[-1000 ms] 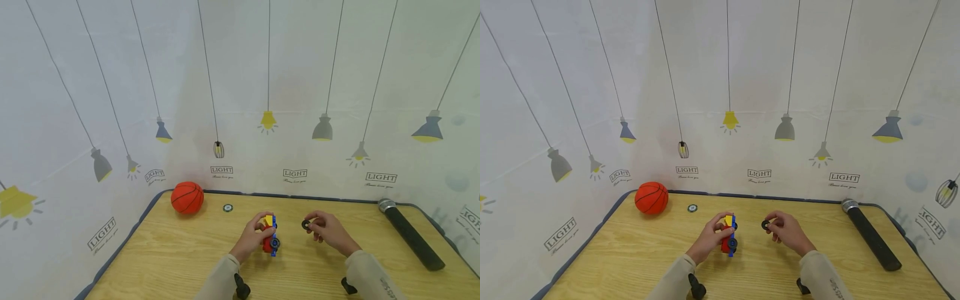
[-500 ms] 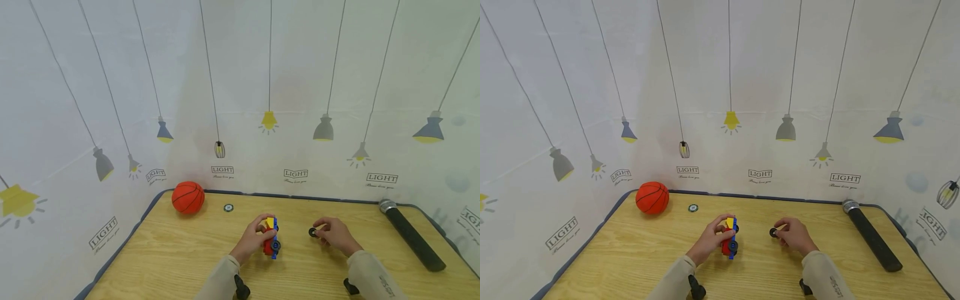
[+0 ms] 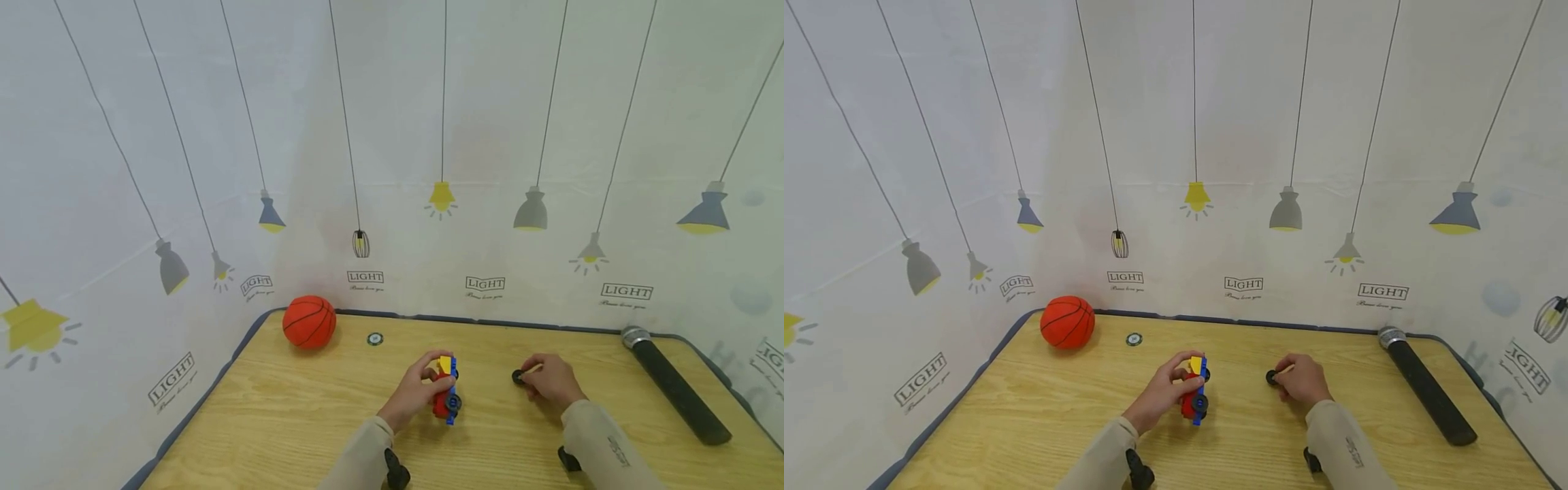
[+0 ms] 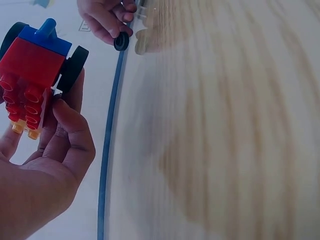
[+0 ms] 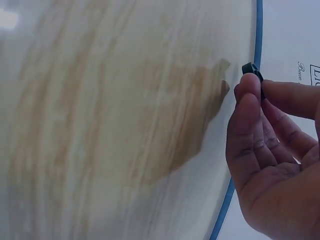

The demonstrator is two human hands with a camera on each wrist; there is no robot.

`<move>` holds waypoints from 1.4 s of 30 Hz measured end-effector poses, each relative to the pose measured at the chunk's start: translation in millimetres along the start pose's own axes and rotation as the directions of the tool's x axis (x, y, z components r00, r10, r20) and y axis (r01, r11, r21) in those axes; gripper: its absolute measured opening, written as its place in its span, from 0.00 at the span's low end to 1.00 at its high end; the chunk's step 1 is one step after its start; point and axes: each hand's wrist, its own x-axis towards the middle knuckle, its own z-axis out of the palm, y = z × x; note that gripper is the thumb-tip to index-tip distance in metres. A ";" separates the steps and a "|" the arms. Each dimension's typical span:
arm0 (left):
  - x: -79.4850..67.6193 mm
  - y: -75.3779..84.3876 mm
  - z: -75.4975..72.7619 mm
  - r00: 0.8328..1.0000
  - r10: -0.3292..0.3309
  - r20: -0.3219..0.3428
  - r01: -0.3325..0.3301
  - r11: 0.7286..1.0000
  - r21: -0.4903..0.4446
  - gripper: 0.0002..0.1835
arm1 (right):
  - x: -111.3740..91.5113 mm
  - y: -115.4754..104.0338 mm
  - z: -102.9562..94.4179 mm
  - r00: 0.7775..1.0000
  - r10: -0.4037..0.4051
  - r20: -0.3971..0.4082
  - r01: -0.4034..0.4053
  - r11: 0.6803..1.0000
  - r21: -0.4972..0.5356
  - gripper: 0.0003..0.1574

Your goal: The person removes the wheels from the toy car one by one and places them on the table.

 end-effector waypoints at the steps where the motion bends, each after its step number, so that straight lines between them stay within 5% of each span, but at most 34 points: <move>1: 0.2 0.3 0.4 1.000 0.000 -0.001 0.000 1.000 0.000 0.24 | 0.7 -0.4 -0.1 1.000 0.003 -0.002 -0.003 1.000 -0.001 0.13; 15: -1.8 3.1 5.3 0.999 -0.010 0.034 0.010 1.000 0.016 0.27 | 6.1 -1.3 0.5 0.997 0.072 -0.024 -0.071 0.996 0.047 0.13; 27: -4.7 4.0 3.6 1.000 -0.002 0.029 0.001 1.000 0.024 0.24 | 6.7 -2.7 4.0 0.997 0.024 -0.067 -0.026 0.999 -0.022 0.12; 42: -2.2 2.9 4.6 0.999 -0.004 0.043 0.003 1.000 0.028 0.22 | 5.7 -1.1 0.1 0.994 0.087 -0.063 -0.089 0.995 -0.038 0.13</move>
